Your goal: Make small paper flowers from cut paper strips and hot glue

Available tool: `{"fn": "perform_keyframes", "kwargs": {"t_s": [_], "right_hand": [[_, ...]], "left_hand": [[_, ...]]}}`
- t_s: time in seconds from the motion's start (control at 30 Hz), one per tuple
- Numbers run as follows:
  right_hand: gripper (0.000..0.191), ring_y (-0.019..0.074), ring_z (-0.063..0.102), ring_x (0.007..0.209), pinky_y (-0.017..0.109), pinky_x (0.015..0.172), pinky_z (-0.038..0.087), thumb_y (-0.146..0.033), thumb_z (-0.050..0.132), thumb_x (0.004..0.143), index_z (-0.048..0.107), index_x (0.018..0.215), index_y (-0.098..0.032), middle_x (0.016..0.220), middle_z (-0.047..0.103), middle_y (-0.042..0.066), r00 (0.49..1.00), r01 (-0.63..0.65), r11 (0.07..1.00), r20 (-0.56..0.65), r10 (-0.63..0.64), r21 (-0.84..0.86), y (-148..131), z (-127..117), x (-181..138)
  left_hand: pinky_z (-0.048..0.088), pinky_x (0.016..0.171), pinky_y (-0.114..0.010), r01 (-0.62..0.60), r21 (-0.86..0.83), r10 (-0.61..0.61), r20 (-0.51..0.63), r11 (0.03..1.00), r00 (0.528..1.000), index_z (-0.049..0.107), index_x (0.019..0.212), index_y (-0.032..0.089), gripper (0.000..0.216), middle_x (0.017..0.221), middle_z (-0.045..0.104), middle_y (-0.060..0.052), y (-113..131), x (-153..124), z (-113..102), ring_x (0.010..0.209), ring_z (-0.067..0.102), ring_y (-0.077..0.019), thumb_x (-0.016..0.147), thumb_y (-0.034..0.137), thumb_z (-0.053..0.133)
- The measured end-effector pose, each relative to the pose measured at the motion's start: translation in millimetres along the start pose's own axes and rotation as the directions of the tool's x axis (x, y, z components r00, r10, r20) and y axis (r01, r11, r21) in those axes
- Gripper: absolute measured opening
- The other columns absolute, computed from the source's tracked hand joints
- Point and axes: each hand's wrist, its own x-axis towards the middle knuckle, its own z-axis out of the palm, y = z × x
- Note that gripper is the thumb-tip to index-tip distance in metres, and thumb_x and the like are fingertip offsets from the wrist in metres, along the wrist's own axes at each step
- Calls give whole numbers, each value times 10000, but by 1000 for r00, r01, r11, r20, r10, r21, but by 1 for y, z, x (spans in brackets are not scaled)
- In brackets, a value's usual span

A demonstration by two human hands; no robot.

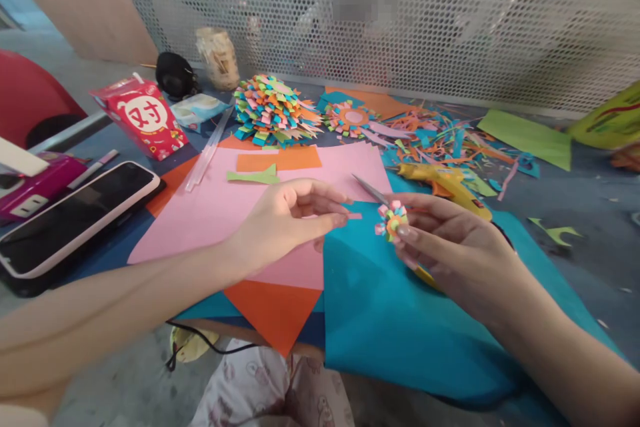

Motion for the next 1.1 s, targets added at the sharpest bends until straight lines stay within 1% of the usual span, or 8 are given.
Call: {"fn": "perform_keyframes", "kwargs": {"t_s": [0.07, 0.13, 0.2, 0.33, 0.5, 0.63, 0.83, 1.1], "right_hand": [[329, 49, 581, 504, 111, 454, 479, -253, 818, 637, 717, 949, -273, 620, 664, -50, 999, 9, 999, 35, -10, 35, -1, 1, 0], [252, 66, 609, 539, 122, 455, 490, -237, 802, 659, 700, 890, -240, 629, 668, -43, 998, 25, 998, 63, -29, 65, -1, 2, -1], [200, 92, 651, 588, 143, 473, 520, -237, 797, 669, 657, 810, -217, 657, 682, -33, 996, 2, 997, 88, -9, 79, -1, 3, -2], [256, 119, 688, 651, 185, 531, 568, -269, 799, 677, 598, 821, -206, 715, 708, -18, 991, -65, 996, 118, 56, 67, 0, 5, -2], [330, 85, 627, 527, 173, 474, 538, -285, 840, 615, 575, 792, -197, 660, 699, -29, 986, -58, 998, 158, 51, 36, 0, 6, -1], [304, 93, 627, 545, 167, 465, 512, -299, 820, 646, 570, 790, -205, 657, 701, -21, 984, -47, 999, 171, 47, -3, 0, 5, -2], [237, 60, 578, 486, 145, 464, 483, -267, 801, 672, 604, 800, -238, 619, 660, -70, 985, -18, 999, 170, 26, -46, 7, -1, -2], [236, 66, 569, 480, 143, 436, 478, -246, 820, 624, 638, 772, -276, 605, 630, -73, 990, 18, 994, 140, -4, -104, 8, 0, -1]], "left_hand": [[463, 486, -161, 20, -6, -20, 13, 1000, 1000, 626, 862, 140, 154, 806, 718, -15, -1, 1, 1, 616, 636, -83, 728, 139, 702], [469, 482, -163, 39, -36, -38, 31, 999, 999, 625, 859, 138, 152, 782, 713, -8, -2, 2, 3, 584, 626, -76, 727, 132, 700], [476, 477, -164, 51, -73, -49, 32, 996, 998, 622, 860, 134, 156, 762, 708, -4, -4, 2, 6, 573, 622, -75, 724, 124, 699], [497, 489, -169, 49, -94, -48, 9, 994, 999, 628, 875, 134, 185, 769, 708, -10, -8, 2, 10, 634, 644, -98, 711, 134, 715], [511, 521, -170, 33, -83, -33, 4, 996, 999, 643, 912, 149, 211, 822, 724, -22, -9, 0, 10, 708, 667, -116, 716, 173, 719], [516, 509, -170, 31, -73, -28, 43, 997, 999, 647, 907, 152, 193, 804, 721, -5, -6, -4, 11, 605, 636, -81, 721, 124, 694], [493, 444, -132, 41, -80, -33, 97, 996, 995, 651, 895, 167, 166, 787, 709, 29, -4, -7, 9, 481, 570, -29, 738, 130, 692], [524, 441, -131, 62, -91, -47, 152, 994, 987, 658, 944, 177, 180, 818, 705, 27, -4, -9, 7, 485, 572, -28, 767, 156, 683]]}}
